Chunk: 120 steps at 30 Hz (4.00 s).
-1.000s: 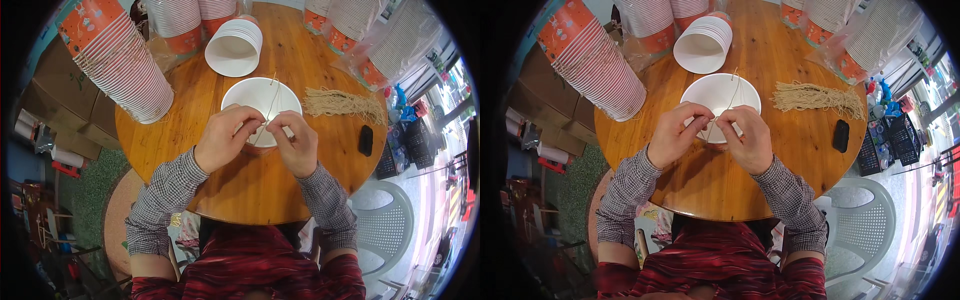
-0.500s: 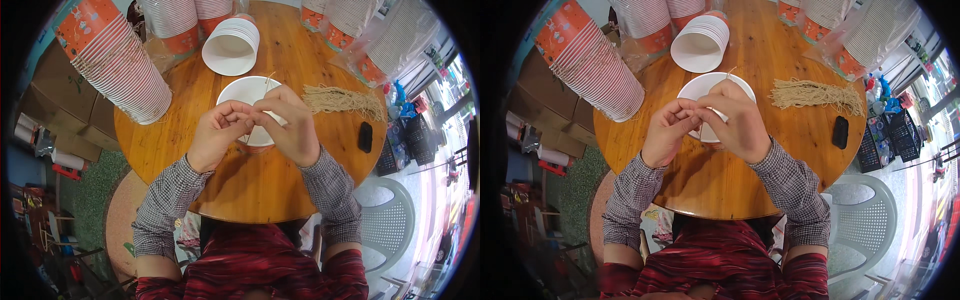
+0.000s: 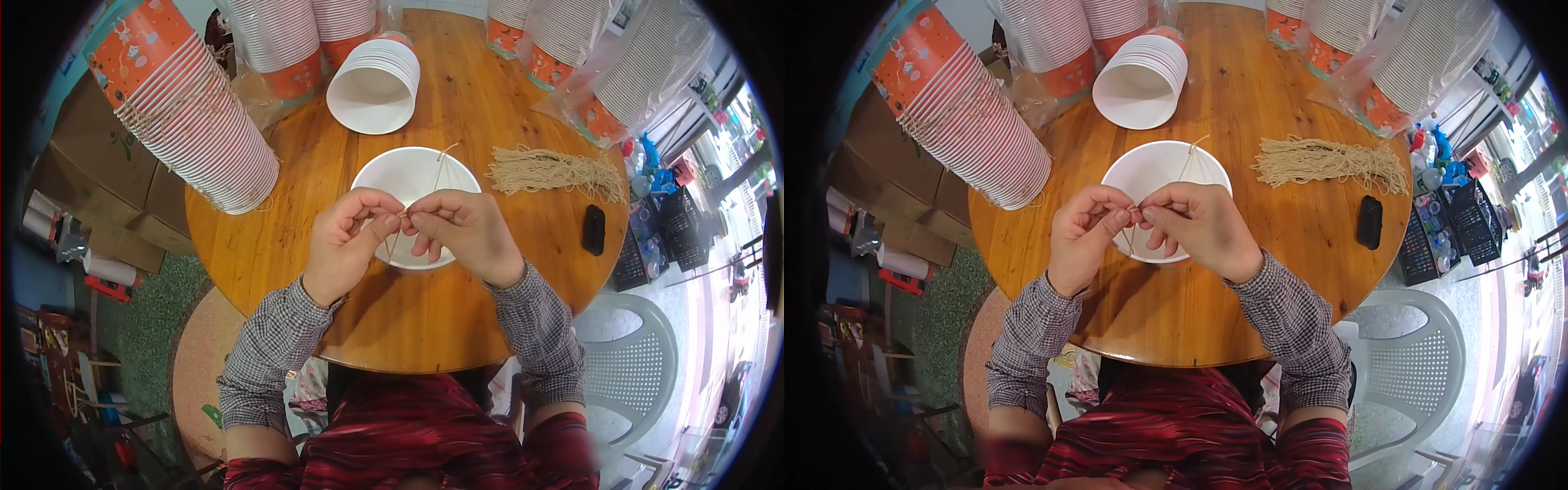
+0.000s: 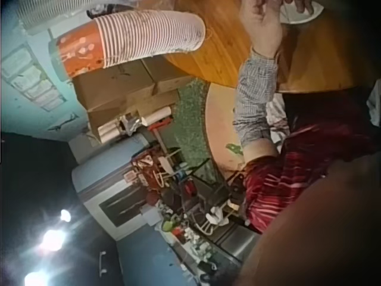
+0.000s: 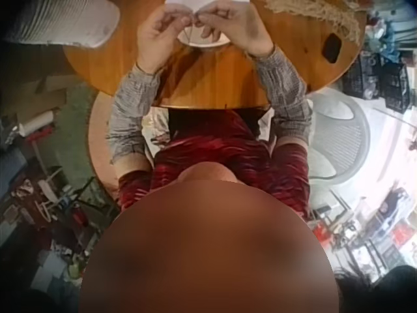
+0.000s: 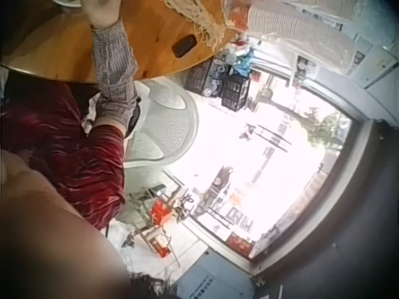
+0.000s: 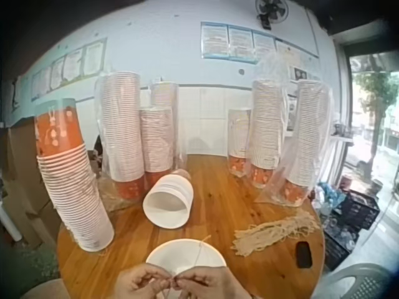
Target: Assembling festive paper bowls by threading and knotting strings to create handles.
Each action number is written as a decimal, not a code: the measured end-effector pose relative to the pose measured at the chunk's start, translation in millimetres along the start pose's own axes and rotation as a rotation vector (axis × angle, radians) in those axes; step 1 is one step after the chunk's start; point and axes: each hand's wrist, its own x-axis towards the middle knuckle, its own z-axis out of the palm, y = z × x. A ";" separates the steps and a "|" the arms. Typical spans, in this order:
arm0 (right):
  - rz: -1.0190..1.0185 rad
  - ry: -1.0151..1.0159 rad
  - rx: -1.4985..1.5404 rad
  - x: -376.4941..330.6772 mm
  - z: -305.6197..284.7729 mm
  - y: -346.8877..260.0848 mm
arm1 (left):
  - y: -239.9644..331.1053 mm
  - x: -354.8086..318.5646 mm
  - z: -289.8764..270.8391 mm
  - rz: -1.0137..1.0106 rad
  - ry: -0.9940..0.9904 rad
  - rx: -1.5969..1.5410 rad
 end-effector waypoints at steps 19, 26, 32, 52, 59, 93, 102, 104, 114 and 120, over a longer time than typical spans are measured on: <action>-0.167 0.095 -0.248 -0.9 15.4 10.5 | -0.3 -7.4 13.7 0.043 0.204 0.149; -0.304 0.160 -0.509 -12.1 25.4 -1.1 | 3.7 -12.0 9.8 -0.018 0.194 0.332; -0.307 0.173 -0.512 -11.5 20.9 -5.4 | 8.0 -10.3 7.4 0.121 0.141 0.403; -0.280 0.128 -0.489 -10.0 22.0 2.8 | 13.7 -9.5 -7.4 -0.175 -0.110 -0.112; -0.614 0.247 -0.516 -16.0 17.8 8.9 | 17.5 -6.6 -5.7 -0.400 -0.033 -0.440; -0.378 0.210 -0.551 -7.1 24.7 4.8 | 16.6 -36.9 4.5 0.069 0.136 0.528; -0.623 0.302 -0.964 1.8 30.3 21.0 | 5.6 -44.4 -0.2 0.071 0.021 0.685; -0.615 0.300 -0.993 2.4 32.8 20.7 | 1.7 -44.9 -1.0 0.239 -0.010 0.732; -0.625 0.232 -0.928 4.0 20.9 11.4 | 18.4 -12.9 -6.6 -0.053 0.073 0.457; -0.491 0.103 -0.733 1.3 20.1 -2.9 | 24.2 -4.6 1.1 -0.180 0.006 0.449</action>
